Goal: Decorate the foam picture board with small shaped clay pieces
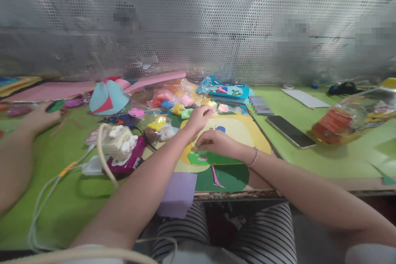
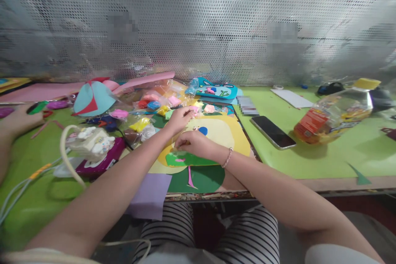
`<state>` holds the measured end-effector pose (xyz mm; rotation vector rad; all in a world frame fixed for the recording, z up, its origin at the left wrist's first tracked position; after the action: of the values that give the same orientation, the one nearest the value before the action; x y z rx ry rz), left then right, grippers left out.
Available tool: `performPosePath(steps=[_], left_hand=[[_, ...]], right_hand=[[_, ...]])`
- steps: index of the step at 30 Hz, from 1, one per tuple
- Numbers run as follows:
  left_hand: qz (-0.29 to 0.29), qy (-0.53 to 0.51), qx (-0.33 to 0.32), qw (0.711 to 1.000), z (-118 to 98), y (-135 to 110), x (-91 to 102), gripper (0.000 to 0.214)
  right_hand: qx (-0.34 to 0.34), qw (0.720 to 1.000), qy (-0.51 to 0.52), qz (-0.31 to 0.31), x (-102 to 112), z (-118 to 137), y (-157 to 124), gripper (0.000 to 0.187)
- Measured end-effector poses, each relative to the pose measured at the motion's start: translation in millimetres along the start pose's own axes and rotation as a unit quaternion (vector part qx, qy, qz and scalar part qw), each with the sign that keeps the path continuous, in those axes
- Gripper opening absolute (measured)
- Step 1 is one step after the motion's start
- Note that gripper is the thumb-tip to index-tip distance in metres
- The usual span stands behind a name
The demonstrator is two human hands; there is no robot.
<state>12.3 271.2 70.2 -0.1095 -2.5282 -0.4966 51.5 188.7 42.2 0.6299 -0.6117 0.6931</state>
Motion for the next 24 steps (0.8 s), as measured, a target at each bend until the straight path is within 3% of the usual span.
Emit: performPosePath(steps=[16,19,24], left_hand=[[0.001,-0.003,0.000,1.000,1,1,0.4,0.027],[0.004,-0.002,-0.005,1.000,1,1,0.1,0.026],[0.004,-0.009,-0.005,1.000,1,0,-0.2,0.026]], right_hand=[[0.043,0.998,-0.044,0.024,1,10,-1,0.017],[0.079,0.991,-0.110,0.017,9,21,-3,0.021],[0.159,0.966,-0.197,0.061,9,42,-8,0.028]])
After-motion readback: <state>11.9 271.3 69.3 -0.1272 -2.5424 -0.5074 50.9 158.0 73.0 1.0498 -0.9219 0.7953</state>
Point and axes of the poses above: each hand's wrist, its own y-axis towards the middle knuckle, its own x-axis out of the back of the hand, z = x × y, the point moved 9 cm from there along y, towards the middle knuckle, and after that the axes turned 10 degrees about x, right-handed, at the moved point
